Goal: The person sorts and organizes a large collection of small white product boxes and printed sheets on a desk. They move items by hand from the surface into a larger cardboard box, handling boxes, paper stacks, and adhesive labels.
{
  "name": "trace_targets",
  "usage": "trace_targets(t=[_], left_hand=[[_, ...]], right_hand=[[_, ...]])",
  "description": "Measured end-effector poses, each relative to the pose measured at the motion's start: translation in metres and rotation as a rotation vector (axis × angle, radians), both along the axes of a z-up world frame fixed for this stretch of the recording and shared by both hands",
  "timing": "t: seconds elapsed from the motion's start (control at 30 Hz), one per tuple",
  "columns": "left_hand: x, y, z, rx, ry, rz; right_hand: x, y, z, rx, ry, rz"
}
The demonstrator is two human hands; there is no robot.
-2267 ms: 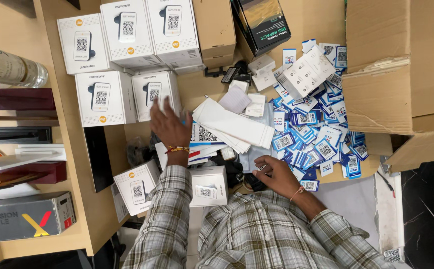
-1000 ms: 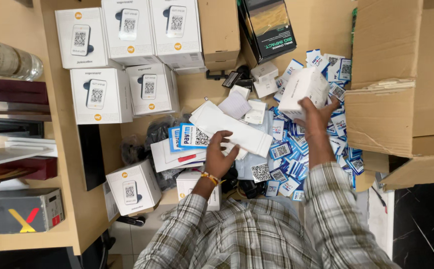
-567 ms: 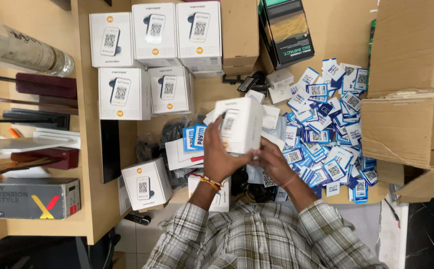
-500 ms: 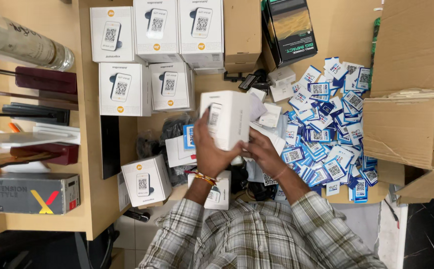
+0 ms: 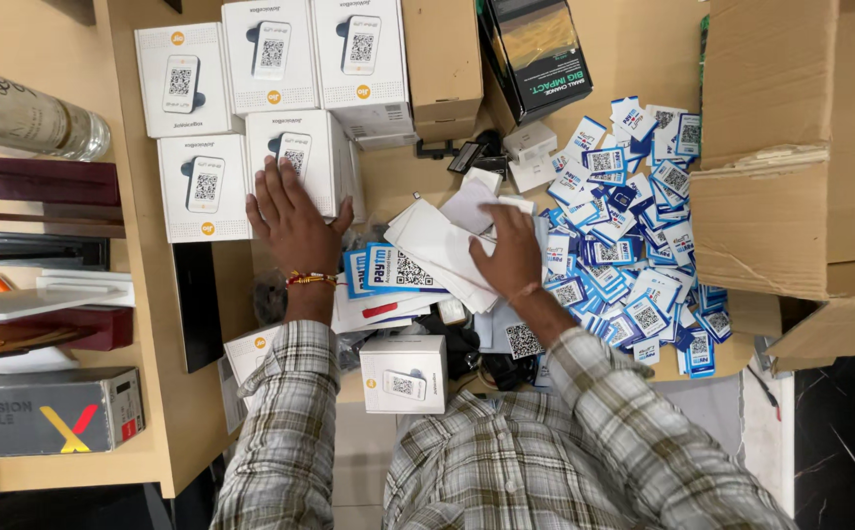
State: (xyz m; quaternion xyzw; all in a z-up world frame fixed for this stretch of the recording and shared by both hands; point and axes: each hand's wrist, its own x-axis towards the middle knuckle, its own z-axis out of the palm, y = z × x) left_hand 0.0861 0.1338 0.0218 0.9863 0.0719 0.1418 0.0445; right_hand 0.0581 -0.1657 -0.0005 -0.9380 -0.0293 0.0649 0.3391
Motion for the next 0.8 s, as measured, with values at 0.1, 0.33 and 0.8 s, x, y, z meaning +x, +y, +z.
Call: trace_targets(t=[0.1,0.33,0.8], left_hand=[[0.002,-0.002,0.004,-0.053,0.009,0.015],[-0.03,-0.034,-0.009,-0.163,-0.15,-0.241],[0.085,-0.152,-0.15,-0.686,0.207,-0.083]], right_hand=[[0.048,0.0,0.008,-0.339,-0.004,0.114],[0.077,0.005,-0.011,-0.511,0.449,0.361],[0.005,-0.173,-0.05,-0.697,0.357,0.068]])
